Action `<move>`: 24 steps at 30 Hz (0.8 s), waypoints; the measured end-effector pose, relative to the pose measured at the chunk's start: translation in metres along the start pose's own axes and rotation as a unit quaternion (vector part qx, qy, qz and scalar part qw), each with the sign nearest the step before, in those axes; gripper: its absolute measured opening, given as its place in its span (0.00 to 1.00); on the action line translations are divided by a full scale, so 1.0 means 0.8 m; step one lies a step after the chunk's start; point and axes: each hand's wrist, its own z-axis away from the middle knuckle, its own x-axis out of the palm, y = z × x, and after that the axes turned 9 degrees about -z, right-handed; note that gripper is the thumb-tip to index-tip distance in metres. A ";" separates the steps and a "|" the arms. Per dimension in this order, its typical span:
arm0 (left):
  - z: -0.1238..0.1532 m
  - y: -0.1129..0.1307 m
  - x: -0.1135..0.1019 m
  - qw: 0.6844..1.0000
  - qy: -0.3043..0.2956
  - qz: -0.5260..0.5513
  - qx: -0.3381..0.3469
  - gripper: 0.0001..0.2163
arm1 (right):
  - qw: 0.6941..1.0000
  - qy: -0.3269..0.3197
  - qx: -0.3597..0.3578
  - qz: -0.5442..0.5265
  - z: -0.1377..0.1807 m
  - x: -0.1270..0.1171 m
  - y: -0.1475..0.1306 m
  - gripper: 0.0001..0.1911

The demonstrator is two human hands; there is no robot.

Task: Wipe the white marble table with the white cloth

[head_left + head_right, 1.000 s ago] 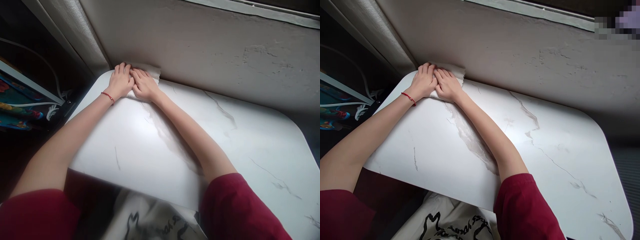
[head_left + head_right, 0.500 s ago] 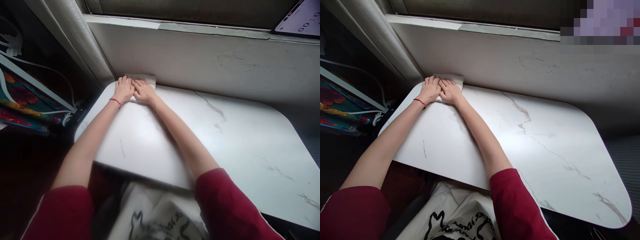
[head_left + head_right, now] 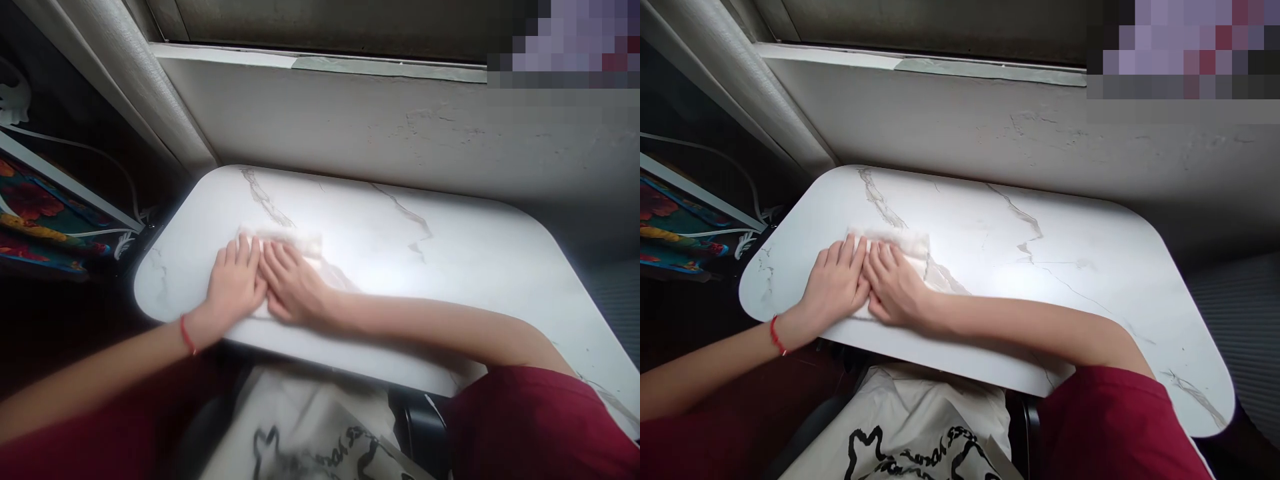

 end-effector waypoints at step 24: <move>-0.245 0.067 0.014 0.988 0.063 0.114 0.079 0.30 | 0.986 0.063 0.101 -0.118 0.000 0.017 0.233 0.33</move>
